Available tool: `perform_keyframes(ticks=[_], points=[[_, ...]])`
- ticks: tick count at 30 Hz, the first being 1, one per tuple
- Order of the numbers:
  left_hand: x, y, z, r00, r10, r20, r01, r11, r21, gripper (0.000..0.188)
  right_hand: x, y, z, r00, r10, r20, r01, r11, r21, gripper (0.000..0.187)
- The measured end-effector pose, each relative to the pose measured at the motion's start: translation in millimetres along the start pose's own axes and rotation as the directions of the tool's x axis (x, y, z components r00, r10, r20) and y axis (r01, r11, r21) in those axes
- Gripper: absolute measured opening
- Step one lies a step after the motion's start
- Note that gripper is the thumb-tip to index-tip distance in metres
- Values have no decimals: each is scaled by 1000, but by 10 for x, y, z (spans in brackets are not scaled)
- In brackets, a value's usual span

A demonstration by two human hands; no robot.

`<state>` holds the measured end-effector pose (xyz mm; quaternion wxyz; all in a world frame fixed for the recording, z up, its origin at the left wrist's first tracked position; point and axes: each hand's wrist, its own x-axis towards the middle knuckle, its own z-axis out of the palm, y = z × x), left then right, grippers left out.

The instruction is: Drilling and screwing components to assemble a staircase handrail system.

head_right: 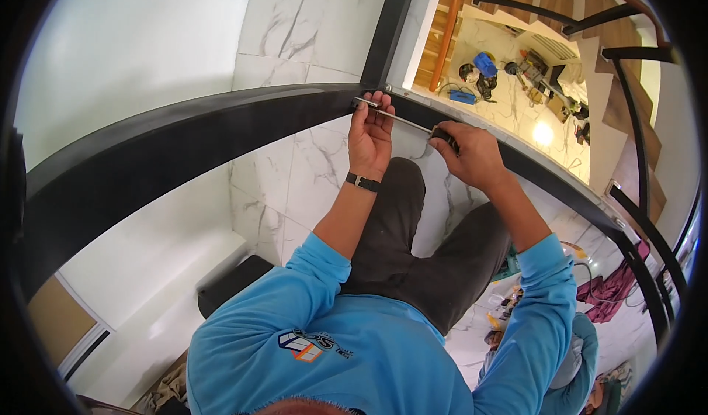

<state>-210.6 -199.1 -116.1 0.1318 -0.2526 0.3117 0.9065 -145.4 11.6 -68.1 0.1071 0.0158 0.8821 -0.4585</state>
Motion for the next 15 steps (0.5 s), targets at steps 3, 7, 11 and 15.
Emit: perform_keyframes(ticks=[3,7,11,15], points=[[8,-11,-2,1000,-2,-26,2,1000,2,25,21,16,-1,995,-87,-44,86,996,-30,30],[3,-17,3,1000,3,-23,-3,1000,8,25,137,83,-78,916,205,344,-341,851,400,28],[6,-13,15,999,13,-42,-13,1000,9,26,160,102,-120,777,302,553,-596,637,489,28],[11,-25,4,999,4,-45,-4,1000,0,25,40,24,-6,982,-136,-132,132,990,-43,26]])
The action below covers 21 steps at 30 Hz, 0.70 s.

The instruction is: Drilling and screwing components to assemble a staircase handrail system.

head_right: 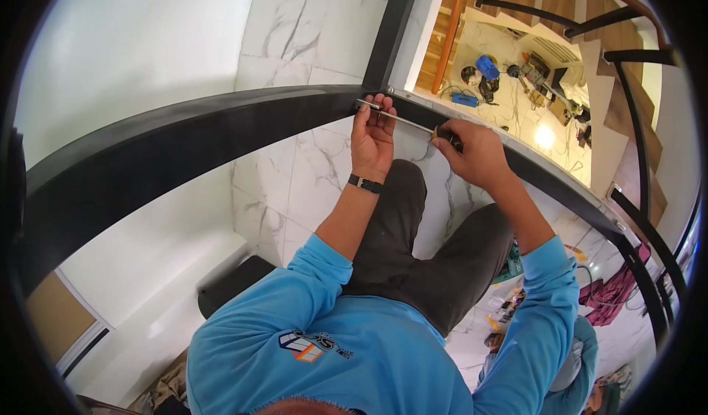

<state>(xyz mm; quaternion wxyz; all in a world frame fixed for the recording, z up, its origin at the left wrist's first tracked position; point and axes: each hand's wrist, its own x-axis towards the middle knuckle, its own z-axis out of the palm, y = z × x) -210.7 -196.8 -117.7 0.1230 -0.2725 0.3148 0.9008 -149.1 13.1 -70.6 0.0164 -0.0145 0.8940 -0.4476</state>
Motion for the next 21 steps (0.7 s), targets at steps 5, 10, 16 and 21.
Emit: perform_keyframes(ticks=[5,10,16,21], points=[[9,-2,1,1000,17,6,-17,1000,-11,24,122,58,-53,871,299,389,-431,846,314,22],[-4,-3,17,1000,19,2,-19,1000,-4,23,210,72,-158,428,368,825,-901,242,359,24],[3,-17,4,1000,15,23,-14,998,-60,23,24,-108,-64,992,52,119,-47,998,-46,26],[-4,1,6,998,-6,58,11,996,-87,25,28,-92,-40,995,-78,64,87,982,-168,25]])
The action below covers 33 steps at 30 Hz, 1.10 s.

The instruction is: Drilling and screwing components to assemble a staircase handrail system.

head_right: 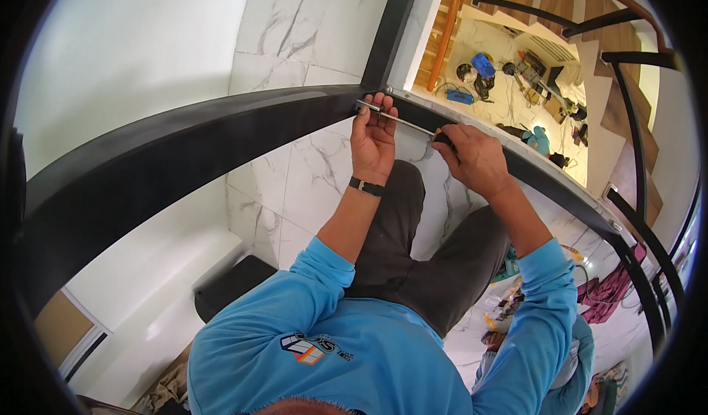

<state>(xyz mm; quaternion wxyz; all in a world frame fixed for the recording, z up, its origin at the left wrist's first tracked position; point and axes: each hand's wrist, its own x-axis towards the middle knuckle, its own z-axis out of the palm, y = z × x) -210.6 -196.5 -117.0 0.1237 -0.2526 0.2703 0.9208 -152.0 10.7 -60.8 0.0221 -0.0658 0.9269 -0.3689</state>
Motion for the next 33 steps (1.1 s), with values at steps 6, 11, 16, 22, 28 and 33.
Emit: perform_keyframes(ticks=[6,11,16,22,28,33], points=[[17,5,-21,1000,4,-20,-2,996,90,32,-37,-28,29,998,-14,-68,13,1000,-23,26],[30,-3,-57,1000,10,7,-11,997,70,32,-51,-33,30,998,-45,-53,41,996,-82,25],[36,1,-72,1000,8,14,-9,999,50,31,-77,6,96,996,-55,-76,50,996,-77,26],[40,-5,-58,1000,5,18,-6,999,43,30,68,203,79,919,253,304,-377,792,481,26],[24,4,-7,999,16,-46,-12,996,90,29,109,216,-1,523,288,802,-851,233,471,30],[17,13,31,997,-8,-73,13,997,76,26,-44,-40,29,990,134,46,-137,987,88,28]])
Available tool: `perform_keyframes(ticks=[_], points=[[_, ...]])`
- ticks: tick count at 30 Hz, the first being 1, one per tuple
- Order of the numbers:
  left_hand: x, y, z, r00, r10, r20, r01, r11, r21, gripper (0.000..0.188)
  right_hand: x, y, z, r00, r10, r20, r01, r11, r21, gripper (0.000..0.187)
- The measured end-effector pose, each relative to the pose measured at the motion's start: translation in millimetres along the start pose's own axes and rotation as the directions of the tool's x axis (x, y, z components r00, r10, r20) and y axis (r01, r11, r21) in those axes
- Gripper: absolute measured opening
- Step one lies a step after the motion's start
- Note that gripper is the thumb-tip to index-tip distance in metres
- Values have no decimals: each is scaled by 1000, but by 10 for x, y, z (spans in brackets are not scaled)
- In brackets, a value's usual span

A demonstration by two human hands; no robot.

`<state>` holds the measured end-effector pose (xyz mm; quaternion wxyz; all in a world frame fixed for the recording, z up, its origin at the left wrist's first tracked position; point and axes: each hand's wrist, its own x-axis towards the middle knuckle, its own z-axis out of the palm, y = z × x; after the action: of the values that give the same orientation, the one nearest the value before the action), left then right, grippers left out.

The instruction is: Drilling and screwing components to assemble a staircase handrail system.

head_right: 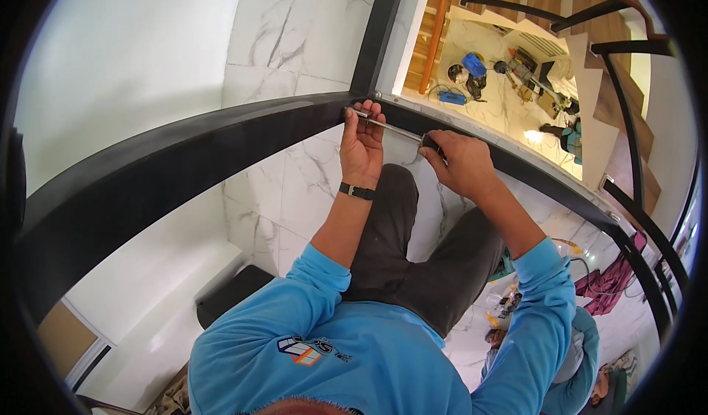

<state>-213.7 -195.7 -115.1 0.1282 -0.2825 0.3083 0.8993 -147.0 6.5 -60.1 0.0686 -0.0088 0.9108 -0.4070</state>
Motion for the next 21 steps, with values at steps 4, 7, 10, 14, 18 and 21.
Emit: perform_keyframes(ticks=[4,7,10,14,18,21], points=[[-18,14,29,999,-3,-39,3,1000,9,23,31,-76,-84,997,40,69,-42,999,29,28],[-32,25,51,997,-9,-83,10,1000,18,21,81,-79,-146,952,178,248,-207,973,97,29],[-37,36,74,995,-8,-97,9,1000,10,20,118,-47,-147,914,230,334,-298,939,170,30],[-47,42,100,995,2,-102,3,999,51,20,129,16,-93,940,167,297,-265,906,330,31],[-57,37,115,995,20,-101,-9,994,110,24,47,3,-21,936,231,267,-278,948,152,31],[-54,35,121,995,20,-97,-10,995,104,24,-39,-66,48,999,16,46,-17,1000,9,33]])
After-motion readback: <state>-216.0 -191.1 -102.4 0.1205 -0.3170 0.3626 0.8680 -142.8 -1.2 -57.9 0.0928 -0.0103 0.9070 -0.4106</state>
